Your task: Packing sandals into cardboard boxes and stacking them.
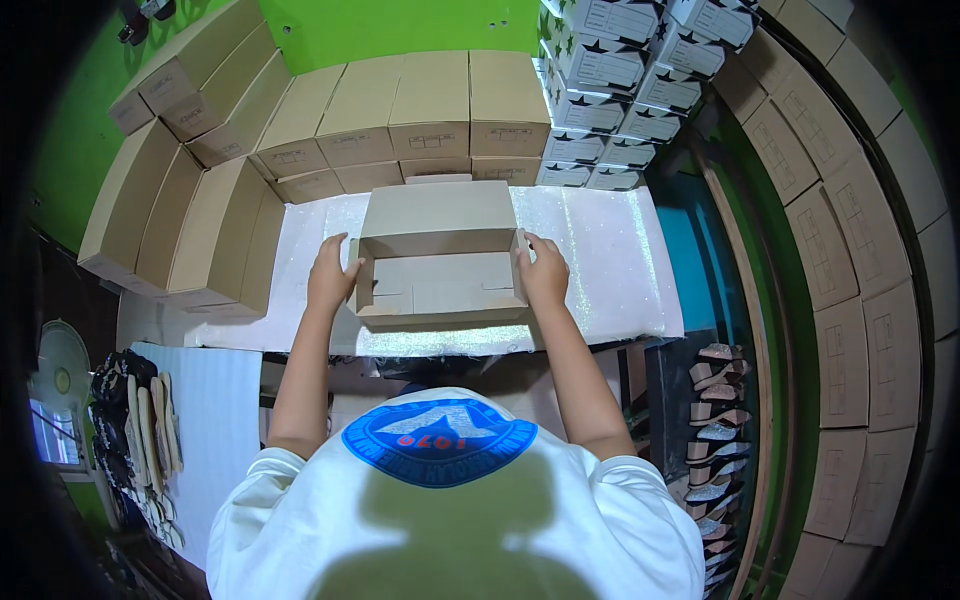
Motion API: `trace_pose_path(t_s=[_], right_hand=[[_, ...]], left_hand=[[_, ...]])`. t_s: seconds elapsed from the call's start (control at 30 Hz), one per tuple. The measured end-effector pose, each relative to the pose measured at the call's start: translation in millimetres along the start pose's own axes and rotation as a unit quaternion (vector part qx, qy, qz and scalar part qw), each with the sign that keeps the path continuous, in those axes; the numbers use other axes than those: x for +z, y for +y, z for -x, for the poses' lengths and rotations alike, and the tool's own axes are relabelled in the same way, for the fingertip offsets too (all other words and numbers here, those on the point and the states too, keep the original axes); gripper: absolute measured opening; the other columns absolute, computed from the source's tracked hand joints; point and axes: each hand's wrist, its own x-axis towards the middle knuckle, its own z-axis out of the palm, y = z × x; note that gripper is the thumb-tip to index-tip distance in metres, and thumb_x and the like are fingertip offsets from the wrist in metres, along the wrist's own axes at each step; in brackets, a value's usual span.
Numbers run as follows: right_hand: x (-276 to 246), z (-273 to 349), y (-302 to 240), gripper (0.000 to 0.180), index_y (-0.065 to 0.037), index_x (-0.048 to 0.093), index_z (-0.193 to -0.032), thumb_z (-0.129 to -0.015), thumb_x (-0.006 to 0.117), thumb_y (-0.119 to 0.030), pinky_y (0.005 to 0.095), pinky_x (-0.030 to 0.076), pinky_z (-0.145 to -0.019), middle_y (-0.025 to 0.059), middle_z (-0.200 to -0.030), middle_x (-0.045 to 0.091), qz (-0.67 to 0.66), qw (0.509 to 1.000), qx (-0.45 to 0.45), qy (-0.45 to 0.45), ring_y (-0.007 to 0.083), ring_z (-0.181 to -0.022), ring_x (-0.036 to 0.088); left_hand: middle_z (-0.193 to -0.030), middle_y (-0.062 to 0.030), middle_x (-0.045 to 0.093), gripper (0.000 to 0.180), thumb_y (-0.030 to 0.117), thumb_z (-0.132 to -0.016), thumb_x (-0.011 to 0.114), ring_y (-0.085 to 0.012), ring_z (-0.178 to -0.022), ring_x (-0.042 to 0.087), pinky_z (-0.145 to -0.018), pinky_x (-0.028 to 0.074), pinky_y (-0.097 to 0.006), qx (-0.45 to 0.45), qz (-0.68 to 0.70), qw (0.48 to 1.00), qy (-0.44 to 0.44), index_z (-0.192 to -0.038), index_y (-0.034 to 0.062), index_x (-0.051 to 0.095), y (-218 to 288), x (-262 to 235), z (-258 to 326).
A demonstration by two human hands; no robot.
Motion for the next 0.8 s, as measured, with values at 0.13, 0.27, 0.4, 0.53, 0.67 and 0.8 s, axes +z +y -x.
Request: trace_pose_path(t_s=[0.13, 0.27, 0.4, 0.53, 0.67, 0.8], right_hand=[[6, 8, -1, 0.039, -0.008, 0.054, -0.119, -0.083, 0.051, -0.024, 0.0441, 0.041, -0.088, 0.0134, -0.099, 0.061, 0.199, 0.978, -0.051, -0.019, 0.0303, -0.089, 0.058], [10, 16, -8, 0.042, -0.005, 0.048, -0.124, -0.085, 0.045, -0.022, 0.0488, 0.035, -0.094, 0.0151, -0.096, 0.062, 0.21, 0.975, -0.054, -0.04, 0.0323, -0.086, 0.058], [14, 15, -8, 0.043, -0.005, 0.045, -0.126, -0.086, 0.044, -0.019, 0.0497, 0.036, -0.094, 0.0186, -0.088, 0.063, 0.173, 0.979, 0.01, -0.111, 0.0342, -0.085, 0.059], [14, 15, -6, 0.041, -0.005, 0.045, -0.126, -0.087, 0.042, -0.017, 0.0455, 0.041, -0.088, 0.0212, -0.09, 0.062, 0.107, 0.988, 0.025, -0.106, 0.0374, -0.085, 0.059], [11, 15, -6, 0.04, -0.005, 0.045, -0.126, -0.088, 0.042, -0.018, 0.0412, 0.045, -0.081, 0.0226, -0.092, 0.062, 0.017, 0.988, 0.079, -0.132, 0.0383, -0.086, 0.059], [19, 16, 9, 0.04, -0.006, 0.044, -0.127, -0.09, 0.041, -0.021, 0.0401, 0.045, -0.08, 0.0248, -0.096, 0.06, -0.056, 0.992, 0.044, -0.102, 0.0378, -0.09, 0.058]], left_hand=[[-0.091, -0.0087, 0.061, 0.025, 0.022, -0.074, 0.066, -0.0262, -0.092, 0.056, -0.087, 0.042, -0.041, -0.007, -0.07, 0.997, -0.044, -0.092, 0.0052, 0.061, 16, -9, 1], [-0.086, -0.0068, 0.062, 0.018, 0.023, -0.076, 0.063, -0.0244, -0.091, 0.057, -0.091, 0.038, -0.047, -0.029, -0.149, 0.988, -0.001, -0.086, 0.0078, 0.063, 23, -4, 6], [-0.091, -0.0075, 0.062, 0.023, 0.024, -0.079, 0.061, -0.0237, -0.094, 0.056, -0.096, 0.032, -0.052, -0.071, -0.22, 0.971, -0.066, -0.094, 0.007, 0.061, 39, 4, 9], [-0.099, -0.0106, 0.061, 0.044, 0.026, -0.08, 0.06, -0.0242, -0.099, 0.055, -0.097, 0.031, -0.053, -0.101, -0.206, 0.971, -0.069, -0.117, 0.0038, 0.052, 35, 17, 18], [-0.103, -0.0148, 0.06, 0.06, 0.023, -0.081, 0.058, -0.028, -0.099, 0.056, -0.094, 0.036, -0.049, -0.153, -0.112, 0.975, -0.112, -0.133, 0.0014, 0.035, 32, 16, 17], [-0.114, -0.0231, 0.053, 0.073, 0.021, -0.083, 0.056, -0.0333, -0.102, 0.054, -0.091, 0.04, -0.038, -0.181, 0.146, 0.958, -0.17, -0.141, 0.0057, 0.014, 7, 15, 14]])
